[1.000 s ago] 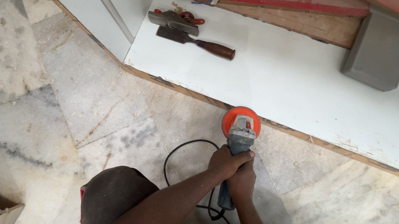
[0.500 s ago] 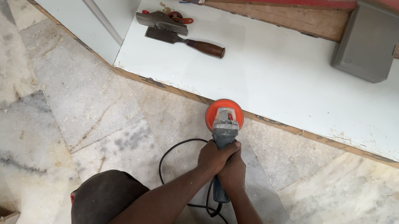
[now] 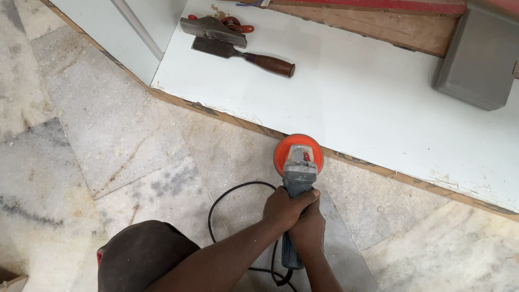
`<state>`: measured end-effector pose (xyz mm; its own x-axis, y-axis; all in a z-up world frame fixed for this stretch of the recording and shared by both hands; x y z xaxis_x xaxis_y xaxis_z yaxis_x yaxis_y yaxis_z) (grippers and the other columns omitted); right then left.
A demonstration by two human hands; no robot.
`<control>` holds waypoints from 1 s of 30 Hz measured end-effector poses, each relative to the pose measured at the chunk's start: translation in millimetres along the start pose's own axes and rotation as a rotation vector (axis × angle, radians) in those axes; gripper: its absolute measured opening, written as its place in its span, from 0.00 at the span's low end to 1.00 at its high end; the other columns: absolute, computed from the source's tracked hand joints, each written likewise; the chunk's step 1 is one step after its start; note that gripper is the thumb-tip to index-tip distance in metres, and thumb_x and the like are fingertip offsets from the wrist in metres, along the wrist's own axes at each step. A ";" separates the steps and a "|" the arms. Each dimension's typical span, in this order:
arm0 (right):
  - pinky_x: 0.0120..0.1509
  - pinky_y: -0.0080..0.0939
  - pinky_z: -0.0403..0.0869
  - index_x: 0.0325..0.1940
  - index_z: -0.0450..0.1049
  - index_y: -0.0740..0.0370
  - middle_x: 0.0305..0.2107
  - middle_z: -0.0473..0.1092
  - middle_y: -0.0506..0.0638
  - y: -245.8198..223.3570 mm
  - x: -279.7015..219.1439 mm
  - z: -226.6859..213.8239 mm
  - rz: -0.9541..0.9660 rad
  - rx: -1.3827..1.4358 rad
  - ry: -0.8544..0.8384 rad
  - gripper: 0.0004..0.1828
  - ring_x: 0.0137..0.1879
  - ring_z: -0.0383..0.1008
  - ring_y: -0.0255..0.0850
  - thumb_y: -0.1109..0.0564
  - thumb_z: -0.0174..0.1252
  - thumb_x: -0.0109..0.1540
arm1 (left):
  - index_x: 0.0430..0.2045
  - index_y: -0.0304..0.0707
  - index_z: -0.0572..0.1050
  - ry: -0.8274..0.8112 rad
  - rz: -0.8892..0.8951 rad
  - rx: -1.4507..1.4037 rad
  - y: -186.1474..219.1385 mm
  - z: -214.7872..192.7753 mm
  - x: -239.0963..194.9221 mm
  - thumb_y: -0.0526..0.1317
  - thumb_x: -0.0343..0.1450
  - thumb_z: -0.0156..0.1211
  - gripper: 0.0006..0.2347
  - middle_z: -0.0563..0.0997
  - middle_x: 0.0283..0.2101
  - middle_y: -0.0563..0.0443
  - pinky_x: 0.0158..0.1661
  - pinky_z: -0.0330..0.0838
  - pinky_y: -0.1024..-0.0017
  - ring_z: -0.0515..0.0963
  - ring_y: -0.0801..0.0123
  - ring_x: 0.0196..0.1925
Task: The person uses an angle grinder to smooth the edge of a wooden baseboard along the floor. The person holds the tool with both hands and moves it along the baseboard while kneeling.
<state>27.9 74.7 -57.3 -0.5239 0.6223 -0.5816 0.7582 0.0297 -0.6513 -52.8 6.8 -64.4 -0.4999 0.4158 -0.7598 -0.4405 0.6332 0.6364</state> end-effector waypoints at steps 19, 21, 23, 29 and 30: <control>0.50 0.56 0.76 0.66 0.59 0.61 0.43 0.77 0.68 21.6 -0.1 -27.6 -0.027 0.033 0.079 0.37 0.50 0.79 0.63 0.45 0.61 0.58 | 0.40 0.23 0.75 0.025 0.040 0.106 9.9 29.0 -3.2 0.66 0.60 0.63 0.36 0.85 0.38 0.35 0.41 0.80 0.64 0.87 0.53 0.39; 0.50 0.57 0.75 0.66 0.59 0.61 0.43 0.77 0.68 19.3 2.4 -26.8 -0.048 0.032 0.069 0.37 0.50 0.79 0.64 0.45 0.62 0.57 | 0.40 0.24 0.75 0.050 0.043 0.102 11.0 25.7 -2.5 0.66 0.60 0.63 0.35 0.84 0.38 0.35 0.41 0.80 0.63 0.87 0.53 0.40; 0.50 0.57 0.76 0.66 0.59 0.60 0.42 0.77 0.67 18.4 4.0 -26.0 -0.063 0.030 0.057 0.38 0.50 0.79 0.64 0.46 0.62 0.56 | 0.40 0.23 0.76 0.054 0.038 0.095 11.6 25.3 -1.9 0.66 0.60 0.64 0.35 0.84 0.38 0.35 0.42 0.80 0.63 0.87 0.54 0.40; 0.50 0.57 0.75 0.65 0.59 0.61 0.42 0.77 0.67 31.7 2.4 -36.0 0.005 0.021 0.066 0.37 0.50 0.79 0.63 0.45 0.62 0.56 | 0.40 0.25 0.75 -0.012 0.018 0.092 11.8 43.3 -2.3 0.65 0.60 0.63 0.34 0.84 0.38 0.36 0.41 0.80 0.63 0.87 0.55 0.40; 0.51 0.57 0.76 0.64 0.59 0.61 0.42 0.77 0.67 34.1 1.6 -39.1 0.006 0.029 0.073 0.37 0.50 0.79 0.63 0.45 0.62 0.56 | 0.41 0.24 0.73 -0.019 0.001 0.106 10.5 47.5 -2.1 0.65 0.61 0.63 0.34 0.84 0.39 0.36 0.41 0.81 0.63 0.87 0.55 0.40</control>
<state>68.1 107.2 -61.4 -0.4888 0.6779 -0.5491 0.7490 0.0034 -0.6626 -20.9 43.6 -62.5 -0.4860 0.4281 -0.7619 -0.3578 0.6979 0.6204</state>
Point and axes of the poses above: each hand's wrist, its own x-axis towards the middle knuckle, its own z-axis out of the palm, y = z × x, the point moved 7 cm from there along x, towards the middle knuckle
